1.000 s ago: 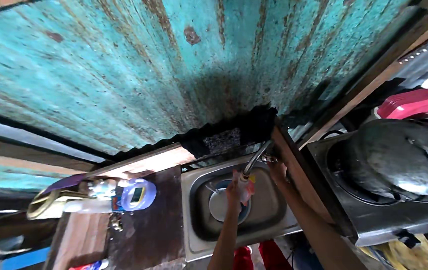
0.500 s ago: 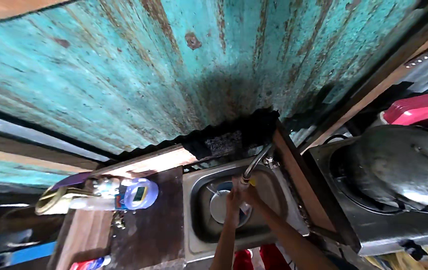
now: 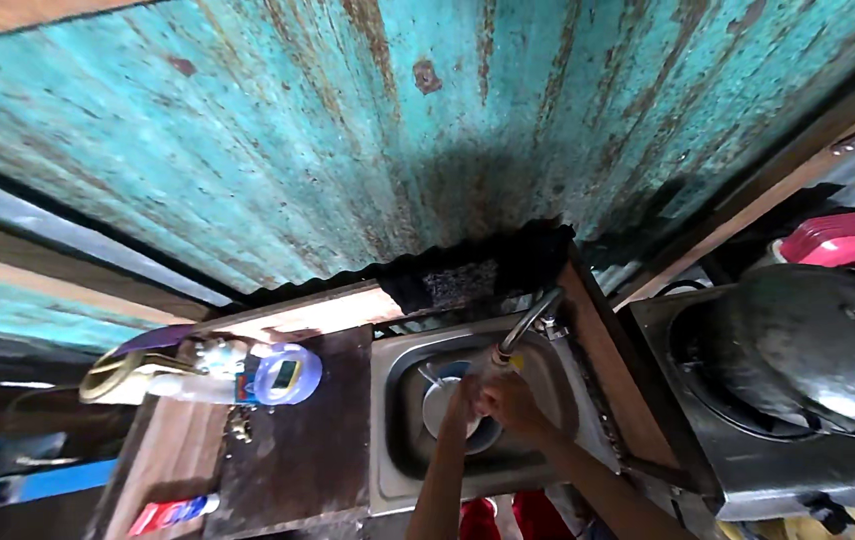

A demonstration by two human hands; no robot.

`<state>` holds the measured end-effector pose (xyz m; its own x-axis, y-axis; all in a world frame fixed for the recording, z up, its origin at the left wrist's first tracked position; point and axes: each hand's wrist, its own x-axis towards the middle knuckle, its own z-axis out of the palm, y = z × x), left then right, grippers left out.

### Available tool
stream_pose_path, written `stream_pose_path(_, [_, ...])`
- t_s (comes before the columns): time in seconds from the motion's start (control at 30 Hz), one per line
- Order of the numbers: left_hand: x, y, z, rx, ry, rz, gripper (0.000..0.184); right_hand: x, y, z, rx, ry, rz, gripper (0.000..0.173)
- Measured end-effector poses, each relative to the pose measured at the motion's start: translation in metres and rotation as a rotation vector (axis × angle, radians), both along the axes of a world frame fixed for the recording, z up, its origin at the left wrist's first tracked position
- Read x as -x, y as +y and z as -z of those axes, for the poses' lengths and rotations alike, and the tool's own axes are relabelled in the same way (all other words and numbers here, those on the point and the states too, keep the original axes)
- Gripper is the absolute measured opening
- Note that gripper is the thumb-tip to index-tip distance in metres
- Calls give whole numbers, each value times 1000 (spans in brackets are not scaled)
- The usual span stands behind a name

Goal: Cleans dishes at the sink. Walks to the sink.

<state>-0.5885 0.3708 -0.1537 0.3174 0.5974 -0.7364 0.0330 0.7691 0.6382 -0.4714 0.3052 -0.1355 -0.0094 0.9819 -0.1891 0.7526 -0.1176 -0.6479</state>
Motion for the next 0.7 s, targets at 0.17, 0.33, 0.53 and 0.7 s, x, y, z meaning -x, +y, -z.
stream_pose_path(0.17, [-23,-8,-8,-87,54,95,50,-19,26,14,409,254,359,60])
stream_pose_path(0.33, [-1,3,-7,-375,127,177,43,12,17,33,340,399,37,42])
stream_pose_path(0.53, [2,-18,17,-324,-57,33,53,30,38,3,294,190,306,56])
stream_pose_path(0.7, [21,-9,3,-354,30,-25,50,25,25,7,413,56,18,50])
